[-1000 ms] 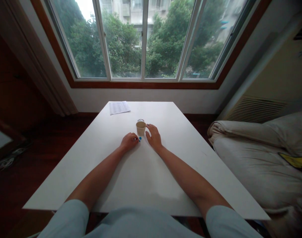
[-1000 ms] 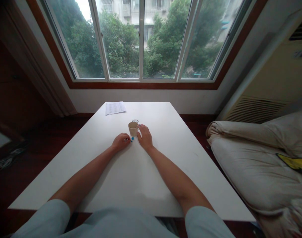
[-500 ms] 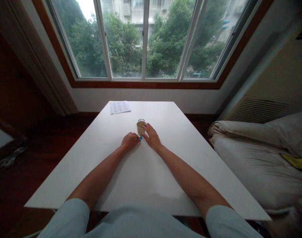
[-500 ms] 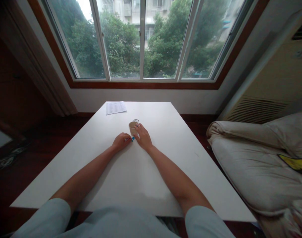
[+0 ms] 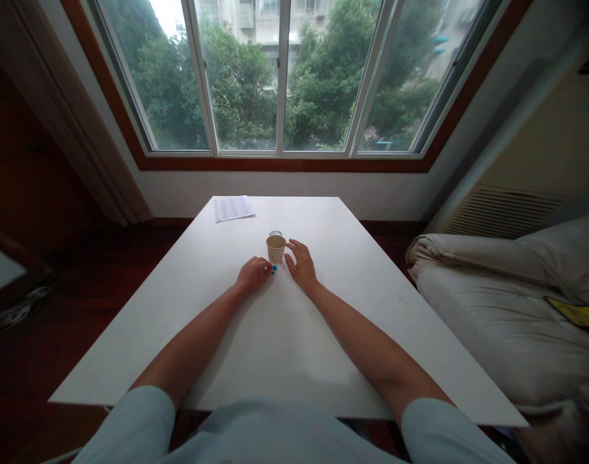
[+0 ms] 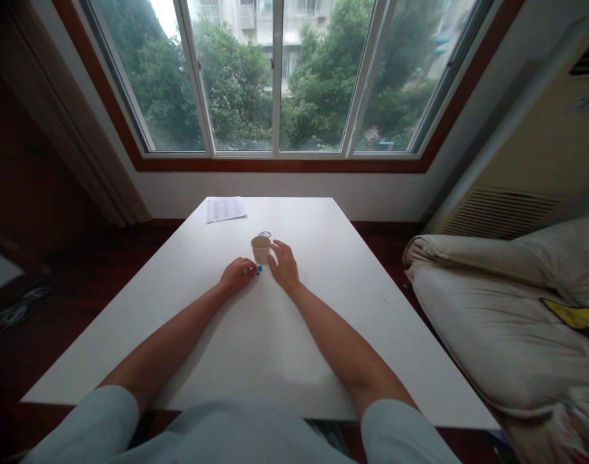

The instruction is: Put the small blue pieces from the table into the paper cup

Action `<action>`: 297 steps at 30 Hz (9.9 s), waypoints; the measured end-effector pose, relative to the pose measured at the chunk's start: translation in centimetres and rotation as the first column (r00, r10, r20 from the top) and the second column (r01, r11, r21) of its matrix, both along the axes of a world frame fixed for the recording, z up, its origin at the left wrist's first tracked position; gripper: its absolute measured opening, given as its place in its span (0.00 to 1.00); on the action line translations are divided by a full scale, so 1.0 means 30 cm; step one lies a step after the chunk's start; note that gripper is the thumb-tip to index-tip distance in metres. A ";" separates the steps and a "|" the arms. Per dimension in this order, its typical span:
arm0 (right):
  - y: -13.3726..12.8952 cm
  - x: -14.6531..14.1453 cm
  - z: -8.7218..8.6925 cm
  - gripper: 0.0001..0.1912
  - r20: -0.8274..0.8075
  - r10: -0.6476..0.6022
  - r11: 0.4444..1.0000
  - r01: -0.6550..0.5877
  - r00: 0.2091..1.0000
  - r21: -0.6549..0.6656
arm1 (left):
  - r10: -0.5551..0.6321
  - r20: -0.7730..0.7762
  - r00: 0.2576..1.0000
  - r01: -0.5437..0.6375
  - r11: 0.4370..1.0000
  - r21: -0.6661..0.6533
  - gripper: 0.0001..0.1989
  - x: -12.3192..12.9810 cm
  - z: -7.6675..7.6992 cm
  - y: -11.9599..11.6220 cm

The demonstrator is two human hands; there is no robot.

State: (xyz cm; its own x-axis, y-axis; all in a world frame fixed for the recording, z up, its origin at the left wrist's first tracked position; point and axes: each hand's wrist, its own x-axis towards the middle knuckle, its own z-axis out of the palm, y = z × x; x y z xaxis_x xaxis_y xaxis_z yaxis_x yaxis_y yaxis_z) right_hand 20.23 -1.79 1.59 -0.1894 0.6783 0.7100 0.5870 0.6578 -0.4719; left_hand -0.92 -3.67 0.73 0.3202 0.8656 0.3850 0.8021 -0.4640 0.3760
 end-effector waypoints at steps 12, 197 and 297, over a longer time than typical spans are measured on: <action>0.050 0.021 -0.067 0.13 0.183 -0.021 0.952 0.075 0.983 -0.295 | -0.018 -0.079 0.997 0.017 1.000 -0.012 0.16 0.004 0.000 -0.004; 0.024 0.009 -0.031 0.19 -0.029 0.015 0.996 -0.012 0.999 0.088 | -0.141 -0.014 0.990 0.135 0.971 -0.195 0.07 -0.066 0.047 0.069; 0.033 0.005 -0.038 0.18 -0.077 -0.043 0.999 0.045 0.996 0.018 | -0.203 0.050 0.978 0.205 0.978 -0.041 0.07 0.022 0.034 0.005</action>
State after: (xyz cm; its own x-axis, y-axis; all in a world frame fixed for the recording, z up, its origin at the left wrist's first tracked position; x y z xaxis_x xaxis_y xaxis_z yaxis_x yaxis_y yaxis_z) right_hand 20.40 -0.80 0.46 -0.1044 0.6707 0.7344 0.5781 0.6417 -0.5039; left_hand -0.25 -3.50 1.76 0.4751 0.8007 0.3649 0.6739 -0.5978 0.4342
